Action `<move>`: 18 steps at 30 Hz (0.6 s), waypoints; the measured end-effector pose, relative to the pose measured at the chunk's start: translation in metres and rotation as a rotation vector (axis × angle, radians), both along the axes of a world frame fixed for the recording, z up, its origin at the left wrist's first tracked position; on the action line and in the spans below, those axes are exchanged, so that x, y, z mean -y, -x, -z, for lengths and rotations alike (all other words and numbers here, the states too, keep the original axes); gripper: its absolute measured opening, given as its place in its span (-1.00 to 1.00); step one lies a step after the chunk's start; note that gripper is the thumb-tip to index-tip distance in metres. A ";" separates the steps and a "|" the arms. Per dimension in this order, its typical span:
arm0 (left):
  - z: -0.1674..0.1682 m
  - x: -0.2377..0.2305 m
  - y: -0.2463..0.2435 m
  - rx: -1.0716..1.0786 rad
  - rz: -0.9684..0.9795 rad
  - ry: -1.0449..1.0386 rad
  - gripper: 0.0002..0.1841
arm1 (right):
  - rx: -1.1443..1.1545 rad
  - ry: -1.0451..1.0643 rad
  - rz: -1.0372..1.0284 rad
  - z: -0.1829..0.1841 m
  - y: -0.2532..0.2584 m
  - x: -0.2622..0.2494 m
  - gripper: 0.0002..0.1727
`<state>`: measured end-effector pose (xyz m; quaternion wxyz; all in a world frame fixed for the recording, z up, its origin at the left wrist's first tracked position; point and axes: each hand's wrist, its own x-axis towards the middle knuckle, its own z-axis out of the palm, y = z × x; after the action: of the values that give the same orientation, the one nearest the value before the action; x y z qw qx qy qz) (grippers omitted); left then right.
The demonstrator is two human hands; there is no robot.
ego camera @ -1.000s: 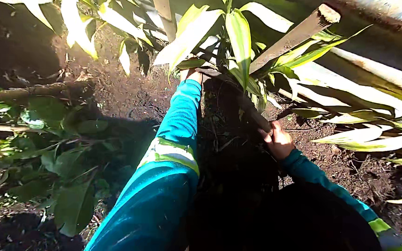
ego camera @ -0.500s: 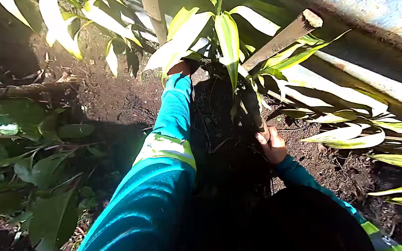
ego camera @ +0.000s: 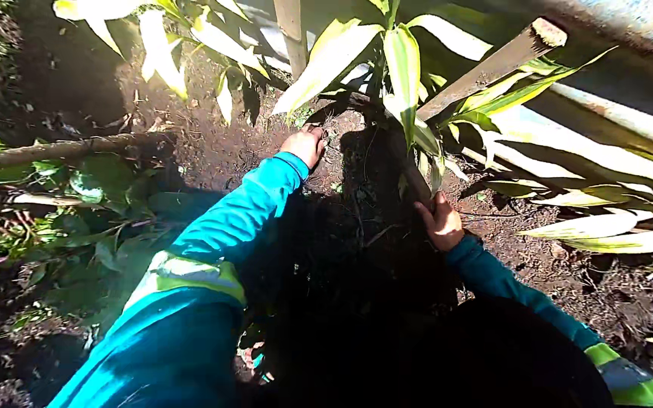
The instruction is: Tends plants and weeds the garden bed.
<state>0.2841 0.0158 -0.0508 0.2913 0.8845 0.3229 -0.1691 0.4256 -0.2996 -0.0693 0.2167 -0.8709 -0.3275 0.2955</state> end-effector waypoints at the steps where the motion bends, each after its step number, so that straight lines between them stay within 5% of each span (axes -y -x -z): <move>1: 0.007 -0.013 -0.013 0.011 -0.110 -0.091 -0.49 | -0.013 0.005 0.012 -0.001 0.000 0.001 -0.43; 3: 0.020 -0.026 -0.033 -0.119 -0.250 -0.200 -0.31 | -0.067 0.044 0.049 -0.005 0.000 0.004 -0.44; 7: 0.042 -0.019 -0.029 -0.330 -0.355 -0.215 -0.51 | 0.033 0.067 0.026 -0.009 0.007 0.017 -0.38; 10: 0.019 0.012 -0.007 -0.349 -0.409 -0.129 -0.51 | 0.068 0.067 -0.056 -0.012 0.010 0.003 -0.38; 15: 0.014 0.079 0.054 0.017 -0.741 0.034 -0.50 | -0.035 0.141 -0.148 -0.008 0.011 -0.090 -0.31; 18: 0.005 0.110 0.079 0.174 -0.876 0.133 -0.60 | -0.153 0.205 -0.083 0.016 0.020 -0.086 -0.30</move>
<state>0.2050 -0.0944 -0.0555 0.4178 0.6546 0.6295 0.0248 0.4051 -0.2139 -0.0856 0.1387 -0.8491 -0.3138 0.4017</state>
